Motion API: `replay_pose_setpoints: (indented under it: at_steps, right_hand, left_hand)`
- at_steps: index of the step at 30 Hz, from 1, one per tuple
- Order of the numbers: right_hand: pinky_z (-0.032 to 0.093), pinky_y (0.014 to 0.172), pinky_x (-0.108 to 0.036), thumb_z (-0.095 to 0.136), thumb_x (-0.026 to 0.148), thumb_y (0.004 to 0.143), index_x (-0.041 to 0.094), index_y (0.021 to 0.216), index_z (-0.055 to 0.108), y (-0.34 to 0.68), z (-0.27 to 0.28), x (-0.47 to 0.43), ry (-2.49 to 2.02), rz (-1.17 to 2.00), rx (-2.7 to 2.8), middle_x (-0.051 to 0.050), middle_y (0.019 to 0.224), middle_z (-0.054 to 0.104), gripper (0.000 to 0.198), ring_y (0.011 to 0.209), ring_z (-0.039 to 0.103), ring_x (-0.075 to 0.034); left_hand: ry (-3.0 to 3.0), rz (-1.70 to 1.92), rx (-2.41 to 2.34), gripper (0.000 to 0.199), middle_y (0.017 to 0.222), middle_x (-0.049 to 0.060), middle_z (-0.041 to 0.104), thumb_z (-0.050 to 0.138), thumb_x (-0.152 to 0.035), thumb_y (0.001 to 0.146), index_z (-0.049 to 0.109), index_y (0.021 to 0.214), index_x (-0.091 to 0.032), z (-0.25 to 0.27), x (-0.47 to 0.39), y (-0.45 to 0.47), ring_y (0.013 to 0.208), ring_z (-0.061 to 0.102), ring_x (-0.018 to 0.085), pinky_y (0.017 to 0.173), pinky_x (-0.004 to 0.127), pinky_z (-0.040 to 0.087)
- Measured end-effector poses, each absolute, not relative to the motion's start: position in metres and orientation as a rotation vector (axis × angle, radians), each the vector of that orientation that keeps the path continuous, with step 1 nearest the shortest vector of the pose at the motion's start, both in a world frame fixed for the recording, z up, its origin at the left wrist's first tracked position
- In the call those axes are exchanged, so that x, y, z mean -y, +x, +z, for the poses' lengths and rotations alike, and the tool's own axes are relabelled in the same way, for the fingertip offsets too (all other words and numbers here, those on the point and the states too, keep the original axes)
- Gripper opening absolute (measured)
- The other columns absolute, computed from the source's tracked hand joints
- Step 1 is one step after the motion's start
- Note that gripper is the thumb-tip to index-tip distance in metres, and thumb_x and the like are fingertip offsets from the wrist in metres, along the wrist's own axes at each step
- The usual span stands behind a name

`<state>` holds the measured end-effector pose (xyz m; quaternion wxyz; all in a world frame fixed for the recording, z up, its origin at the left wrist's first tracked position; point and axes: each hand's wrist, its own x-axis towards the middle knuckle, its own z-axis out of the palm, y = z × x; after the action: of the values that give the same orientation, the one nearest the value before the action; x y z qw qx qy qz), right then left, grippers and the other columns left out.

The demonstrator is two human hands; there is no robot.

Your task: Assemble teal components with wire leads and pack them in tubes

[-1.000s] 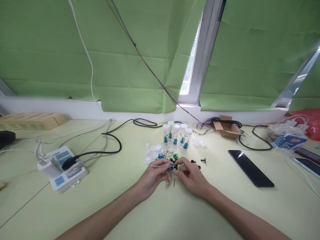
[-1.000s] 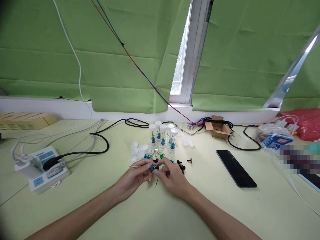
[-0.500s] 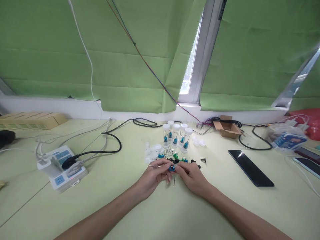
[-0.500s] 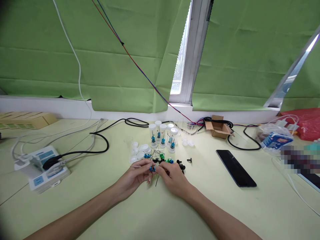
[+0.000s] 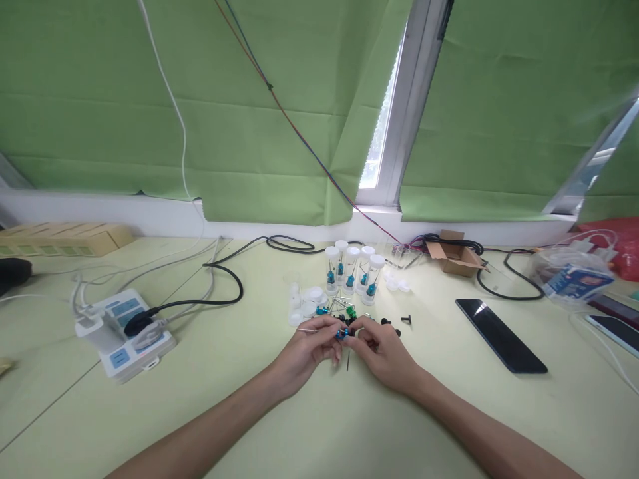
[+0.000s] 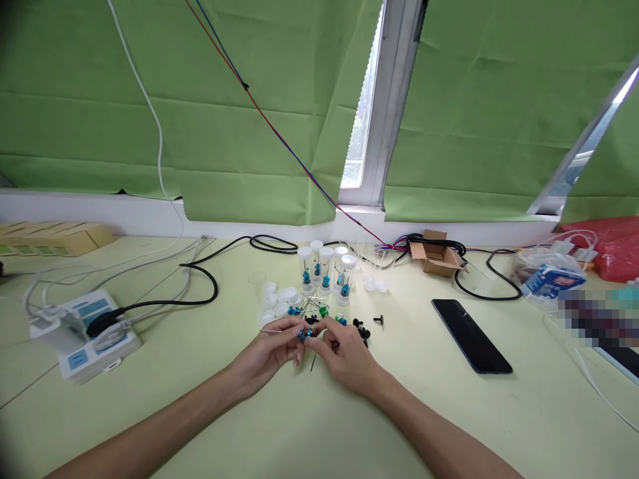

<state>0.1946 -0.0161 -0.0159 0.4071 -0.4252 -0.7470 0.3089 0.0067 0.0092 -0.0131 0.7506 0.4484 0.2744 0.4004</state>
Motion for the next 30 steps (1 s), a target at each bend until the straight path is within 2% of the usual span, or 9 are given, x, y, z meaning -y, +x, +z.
replay_pose_setpoints:
  at_steps: [6, 8, 11, 14, 21, 27, 30]
  right_hand:
    - [0.026, 0.053, -0.025, 0.047, 0.032, 0.096, 0.018, 0.070, 0.053, 0.1937, -0.0179, 0.0142, -1.105, 0.735, 1.895, 0.005, 0.058, 0.040, 0.030, 0.054, 0.033, -0.011]
    - [0.026, 0.053, -0.025, 0.046, 0.033, 0.096, 0.018, 0.073, 0.055, 0.1935, -0.0181, 0.0140, -1.113, 0.740, 1.877, 0.006, 0.057, 0.039, 0.029, 0.054, 0.032, -0.011]
    - [0.026, 0.051, -0.025, 0.052, 0.035, 0.094, 0.018, 0.089, 0.057, 0.1937, -0.0172, 0.0149, -1.103, 0.776, 1.832, 0.009, 0.053, 0.034, 0.018, 0.050, 0.030, -0.010]
    - [0.027, 0.050, -0.024, 0.057, 0.034, 0.091, 0.018, 0.099, 0.053, 0.1941, -0.0163, 0.0161, -1.055, 0.822, 1.825, 0.010, 0.054, 0.036, 0.019, 0.049, 0.032, -0.010]
    - [0.026, 0.051, -0.024, 0.054, 0.033, 0.093, 0.018, 0.093, 0.055, 0.1948, -0.0168, 0.0176, -1.042, 0.783, 1.862, 0.009, 0.054, 0.035, 0.014, 0.050, 0.031, -0.010]
    - [0.025, 0.051, -0.025, 0.050, 0.032, 0.095, 0.018, 0.081, 0.057, 0.1944, -0.0182, 0.0155, -1.091, 0.757, 1.881, 0.007, 0.055, 0.035, 0.021, 0.052, 0.030, -0.010]
    - [0.025, 0.051, -0.025, 0.050, 0.033, 0.094, 0.018, 0.084, 0.057, 0.1938, -0.0185, 0.0144, -1.092, 0.762, 1.855, 0.008, 0.055, 0.034, 0.019, 0.052, 0.030, -0.010]
  left_hand:
    - [0.989, 0.867, -0.583, 0.016, 0.074, 0.004, 0.064, 0.071, -0.028, 0.083, 0.068, 0.088, -0.013, -0.0138, -0.0096, 0.0077, 0.062, 0.058, 0.012, 0.057, 0.024, 0.049]
    - [0.983, 0.869, -0.582, 0.015, 0.074, 0.005, 0.065, 0.071, -0.027, 0.083, 0.068, 0.088, -0.013, -0.0132, -0.0093, 0.0079, 0.061, 0.058, 0.012, 0.057, 0.024, 0.049]
    - [0.962, 0.875, -0.589, 0.017, 0.073, 0.004, 0.064, 0.071, -0.028, 0.082, 0.069, 0.089, -0.012, -0.0112, -0.0088, 0.0076, 0.061, 0.058, 0.012, 0.056, 0.024, 0.049]
    - [0.943, 0.878, -0.604, 0.018, 0.072, 0.004, 0.063, 0.073, -0.028, 0.081, 0.069, 0.089, -0.012, -0.0095, -0.0086, 0.0072, 0.059, 0.058, 0.012, 0.056, 0.024, 0.048]
    - [0.964, 0.879, -0.601, 0.018, 0.072, 0.004, 0.062, 0.073, -0.028, 0.081, 0.068, 0.088, -0.012, -0.0120, -0.0096, 0.0075, 0.058, 0.058, 0.012, 0.056, 0.025, 0.049]
    - [0.974, 0.872, -0.592, 0.017, 0.070, 0.004, 0.062, 0.072, -0.028, 0.082, 0.068, 0.090, -0.013, -0.0118, -0.0095, 0.0078, 0.061, 0.058, 0.013, 0.056, 0.024, 0.049]
    - [0.968, 0.874, -0.593, 0.018, 0.070, 0.004, 0.063, 0.071, -0.028, 0.082, 0.068, 0.089, -0.012, -0.0107, -0.0088, 0.0076, 0.060, 0.057, 0.012, 0.056, 0.024, 0.049]
